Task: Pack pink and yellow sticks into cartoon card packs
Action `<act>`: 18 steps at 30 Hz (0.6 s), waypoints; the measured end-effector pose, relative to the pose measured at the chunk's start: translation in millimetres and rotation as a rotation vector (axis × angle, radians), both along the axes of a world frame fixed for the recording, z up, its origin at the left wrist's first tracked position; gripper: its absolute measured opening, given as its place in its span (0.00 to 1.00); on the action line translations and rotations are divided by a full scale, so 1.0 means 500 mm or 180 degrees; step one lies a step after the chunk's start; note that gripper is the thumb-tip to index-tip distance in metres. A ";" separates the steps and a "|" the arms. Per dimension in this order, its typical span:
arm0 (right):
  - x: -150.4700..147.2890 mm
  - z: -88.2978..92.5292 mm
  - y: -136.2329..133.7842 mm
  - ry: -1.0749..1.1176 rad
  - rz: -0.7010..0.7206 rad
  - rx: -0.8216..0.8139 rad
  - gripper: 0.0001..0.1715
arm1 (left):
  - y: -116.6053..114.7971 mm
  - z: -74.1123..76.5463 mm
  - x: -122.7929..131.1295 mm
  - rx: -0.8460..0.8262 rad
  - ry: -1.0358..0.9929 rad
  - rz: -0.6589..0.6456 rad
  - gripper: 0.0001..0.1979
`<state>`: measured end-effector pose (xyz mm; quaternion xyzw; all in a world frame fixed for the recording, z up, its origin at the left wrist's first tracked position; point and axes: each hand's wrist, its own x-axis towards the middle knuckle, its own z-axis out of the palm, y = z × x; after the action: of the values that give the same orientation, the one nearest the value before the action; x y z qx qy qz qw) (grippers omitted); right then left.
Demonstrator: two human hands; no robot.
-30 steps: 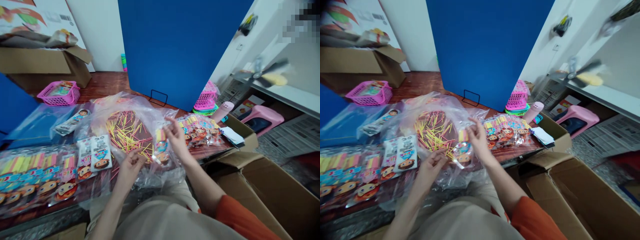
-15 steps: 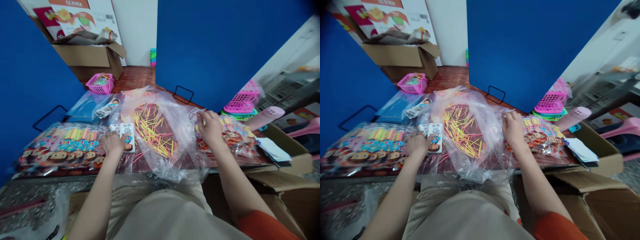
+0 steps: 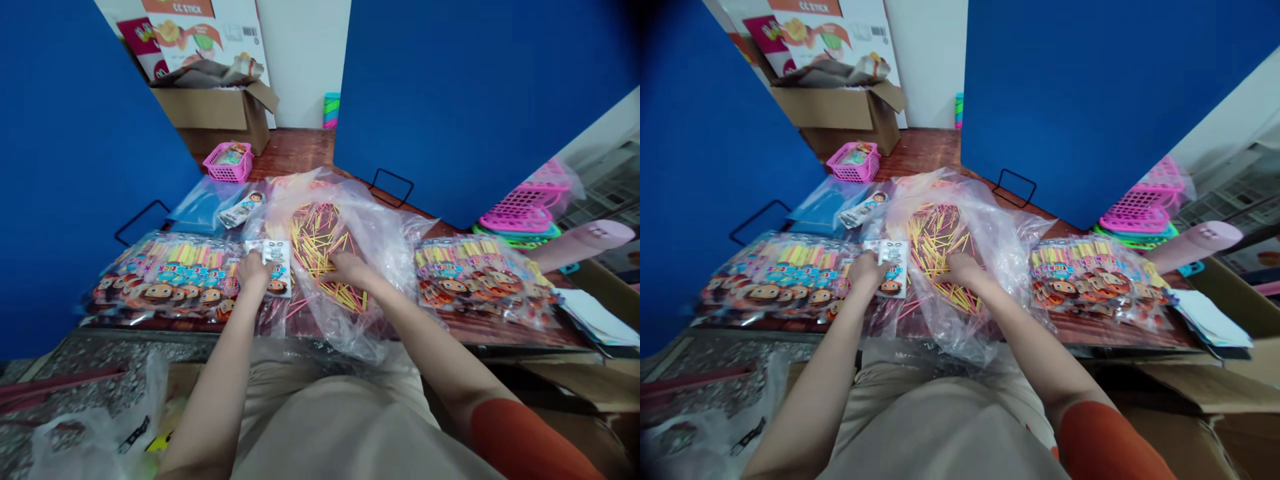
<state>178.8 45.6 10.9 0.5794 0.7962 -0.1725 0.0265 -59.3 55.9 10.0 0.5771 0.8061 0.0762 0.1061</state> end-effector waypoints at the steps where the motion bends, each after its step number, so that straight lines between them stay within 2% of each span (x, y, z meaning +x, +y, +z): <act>1: -0.003 -0.002 -0.001 -0.0028 0.0045 -0.0020 0.29 | 0.000 -0.001 -0.001 0.0044 -0.0018 0.0013 0.21; 7: -0.002 -0.007 0.006 -0.0005 0.0019 -0.0050 0.20 | -0.009 0.008 -0.002 0.0325 0.0083 0.0096 0.15; 13: -0.049 -0.002 0.006 -0.0020 -0.0412 0.0040 0.30 | -0.022 0.028 -0.014 0.0624 0.0052 -0.0037 0.12; 16: -0.073 -0.004 0.009 -0.0004 -0.0487 0.0062 0.32 | -0.024 0.030 -0.025 0.0959 -0.0270 -0.0119 0.13; 18: -0.078 -0.004 0.014 0.0011 -0.0393 -0.0033 0.29 | -0.022 0.027 -0.033 0.1276 -0.0836 -0.0170 0.12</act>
<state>139.9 52.5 9.1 0.6269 0.7580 -0.1790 0.0174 -75.7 44.8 23.5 0.5929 0.7387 0.3062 0.0953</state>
